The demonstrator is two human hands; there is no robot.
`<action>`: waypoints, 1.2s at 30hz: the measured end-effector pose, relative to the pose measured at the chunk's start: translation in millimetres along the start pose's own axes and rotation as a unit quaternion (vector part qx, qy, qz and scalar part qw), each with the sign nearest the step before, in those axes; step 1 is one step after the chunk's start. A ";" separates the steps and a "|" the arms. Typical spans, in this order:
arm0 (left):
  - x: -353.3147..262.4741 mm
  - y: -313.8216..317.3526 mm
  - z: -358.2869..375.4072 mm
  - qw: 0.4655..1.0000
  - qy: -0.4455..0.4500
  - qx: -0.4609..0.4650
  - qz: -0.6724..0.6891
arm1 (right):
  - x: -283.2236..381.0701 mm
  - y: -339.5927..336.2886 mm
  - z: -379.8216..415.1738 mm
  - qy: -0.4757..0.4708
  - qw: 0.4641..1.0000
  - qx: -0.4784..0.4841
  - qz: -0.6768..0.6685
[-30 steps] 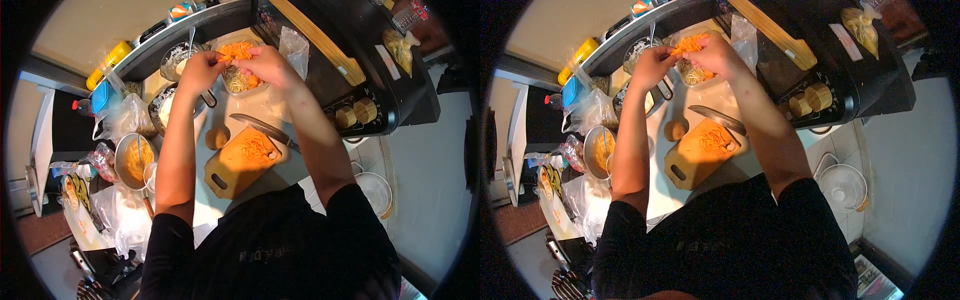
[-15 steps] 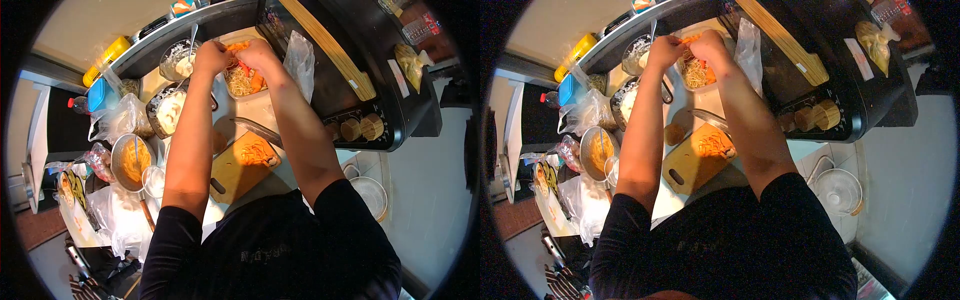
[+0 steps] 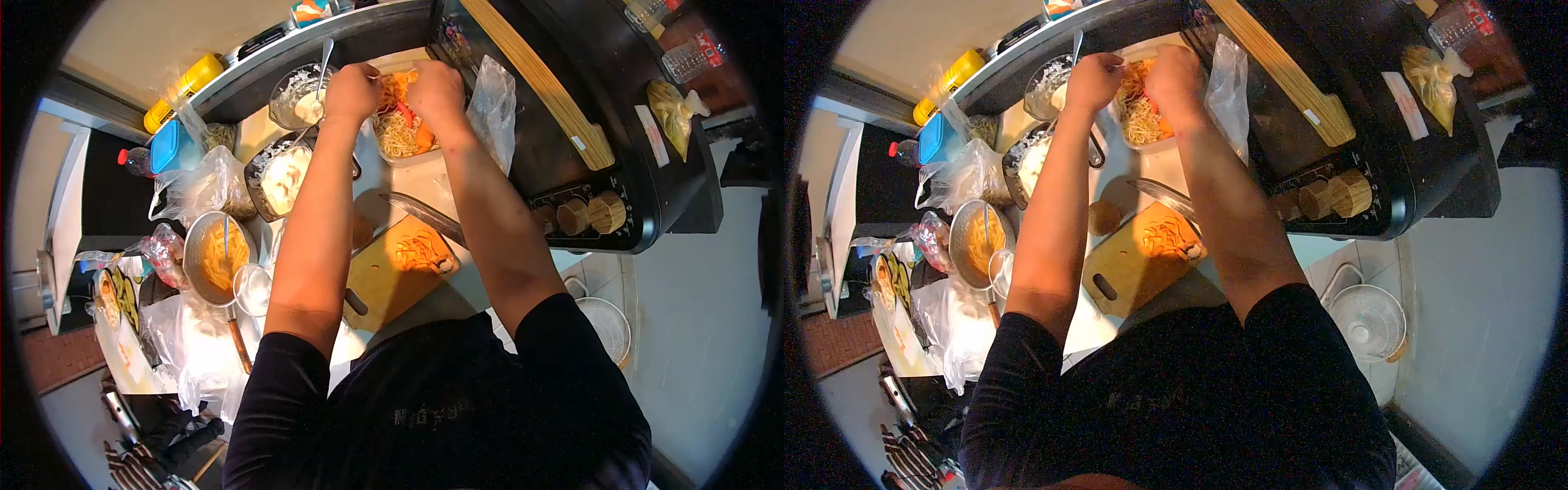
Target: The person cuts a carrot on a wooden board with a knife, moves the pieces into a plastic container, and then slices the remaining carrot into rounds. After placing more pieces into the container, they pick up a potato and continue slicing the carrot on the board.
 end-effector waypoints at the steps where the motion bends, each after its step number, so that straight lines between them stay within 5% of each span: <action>1: -0.5 -6.1 3.6 0.999 -0.035 0.001 -0.028 | -4.3 -1.1 -2.1 0.004 1.000 -0.010 -0.026; 6: 11.0 -6.0 8.1 0.992 -0.099 -0.015 -0.071 | -5.4 -5.9 -3.4 0.005 0.998 0.006 -0.058; 8: 8.9 -5.1 8.9 0.995 -0.006 -0.093 -0.028 | -5.7 -3.8 -9.3 -0.024 0.999 -0.020 -0.009; 11: 1.9 -17.2 22.5 0.995 -0.044 -0.061 -0.064 | 0.8 1.5 -10.6 -0.046 0.997 0.008 0.060; 13: -0.6 -29.5 35.1 0.991 -0.099 -0.057 -0.074 | 5.0 -1.2 -6.9 -0.037 0.998 0.019 0.053; 17: -12.6 -50.7 61.1 0.994 -0.017 -0.104 -0.042 | 12.0 -4.5 7.3 -0.041 0.998 0.025 -0.037; 19: -17.4 -68.9 82.9 0.994 -0.085 -0.055 -0.039 | 28.4 -20.7 16.9 -0.089 0.995 -0.024 -0.041; 21: -24.8 -92.6 103.8 0.991 -0.098 -0.073 -0.055 | 34.5 -14.4 23.2 -0.128 0.989 0.048 -0.053; 23: -18.3 -105.3 121.8 0.988 -0.132 -0.045 -0.064 | 38.9 -32.9 34.0 -0.125 0.988 -0.016 -0.085; 27: 1.3 -131.1 158.7 0.989 -0.097 -0.090 -0.060 | 59.1 -39.6 57.5 -0.216 0.974 0.020 -0.071; 31: 9.5 -162.7 204.2 0.985 -0.093 -0.121 -0.077 | 48.1 -44.0 76.2 -0.168 0.977 0.056 -0.121; 36: 37.0 -173.4 271.9 0.943 -0.205 -0.003 -0.262 | 49.7 -39.8 106.9 -0.216 0.956 0.105 -0.168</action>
Point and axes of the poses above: each hand's wrist, its own z-axis away from the middle knuckle, its own y-axis out of the palm, x = y × z, the point moved 10 cm from there along -z, towards the middle knuckle, and after that the axes turned 6 degrees about -z, right-handed, at the moved point
